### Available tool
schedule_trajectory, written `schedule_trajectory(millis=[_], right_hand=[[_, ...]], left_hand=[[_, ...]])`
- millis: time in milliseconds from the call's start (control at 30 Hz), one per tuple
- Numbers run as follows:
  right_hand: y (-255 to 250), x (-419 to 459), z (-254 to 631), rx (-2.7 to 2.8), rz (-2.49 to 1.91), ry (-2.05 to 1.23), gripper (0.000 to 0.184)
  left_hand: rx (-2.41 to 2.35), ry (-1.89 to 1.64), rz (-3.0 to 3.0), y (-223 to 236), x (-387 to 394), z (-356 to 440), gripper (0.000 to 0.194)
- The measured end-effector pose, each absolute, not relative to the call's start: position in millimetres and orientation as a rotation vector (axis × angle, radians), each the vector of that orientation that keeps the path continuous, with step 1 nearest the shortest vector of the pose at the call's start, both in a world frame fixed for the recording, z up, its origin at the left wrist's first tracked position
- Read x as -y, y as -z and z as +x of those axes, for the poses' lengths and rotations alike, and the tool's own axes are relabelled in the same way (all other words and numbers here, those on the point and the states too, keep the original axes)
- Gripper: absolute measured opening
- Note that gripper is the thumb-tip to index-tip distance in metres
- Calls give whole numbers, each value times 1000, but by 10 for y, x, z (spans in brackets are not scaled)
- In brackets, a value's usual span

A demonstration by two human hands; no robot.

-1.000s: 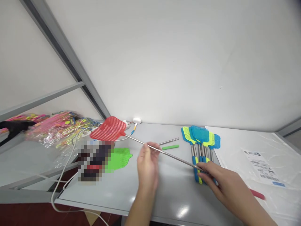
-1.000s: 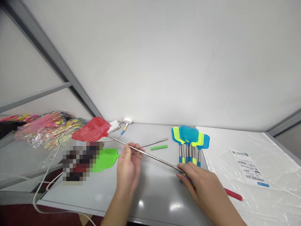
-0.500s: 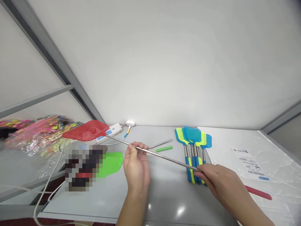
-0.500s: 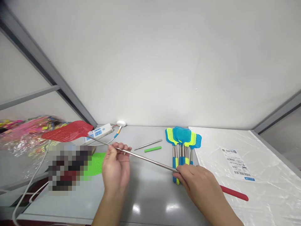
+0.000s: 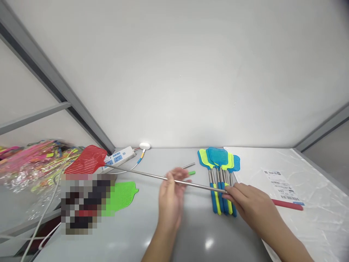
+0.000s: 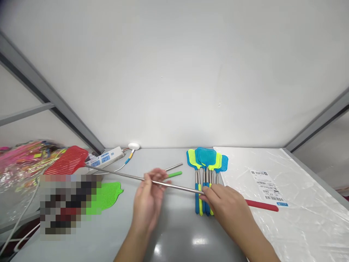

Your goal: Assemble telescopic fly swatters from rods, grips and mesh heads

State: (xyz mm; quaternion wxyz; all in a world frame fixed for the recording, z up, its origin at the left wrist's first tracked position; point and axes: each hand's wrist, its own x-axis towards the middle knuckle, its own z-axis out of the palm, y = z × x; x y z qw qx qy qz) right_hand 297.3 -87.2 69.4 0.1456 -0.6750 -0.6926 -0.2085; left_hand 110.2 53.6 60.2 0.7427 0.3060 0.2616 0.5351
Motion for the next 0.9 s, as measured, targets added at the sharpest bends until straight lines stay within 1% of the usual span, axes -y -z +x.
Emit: schedule_trajectory(millis=[100, 200, 267, 333, 433, 633, 733, 900], right_hand=[[-601, 818, 2975, 1969, -1983, 459, 24], [-497, 844, 3027, 1967, -2038, 266, 27], [-455, 887, 3069, 1948, -2095, 220, 28], [-452, 929, 3102, 1934, -2132, 207, 27], [-510, 986, 3162, 1951, -2133, 204, 27], [-612, 1150, 3440, 1866, -2219, 364, 30], [-584, 1201, 3487, 1872, -2219, 330, 30], [-558, 1209, 3426, 1853, -2181, 353, 31]], left_hand=[[-542, -1045, 761, -551, -472, 1168, 35], [-552, -1048, 760, -581, -689, 1068, 33], [-563, -1102, 706, -618, -891, 963, 32], [-584, -1178, 668, -657, -1053, 872, 31], [-600, -1189, 677, -719, -1175, 792, 29], [-619, -1344, 635, -829, -1322, 698, 34], [-626, -1307, 717, -805, -1303, 746, 35], [-709, -1143, 1005, -646, -1075, 934, 36]])
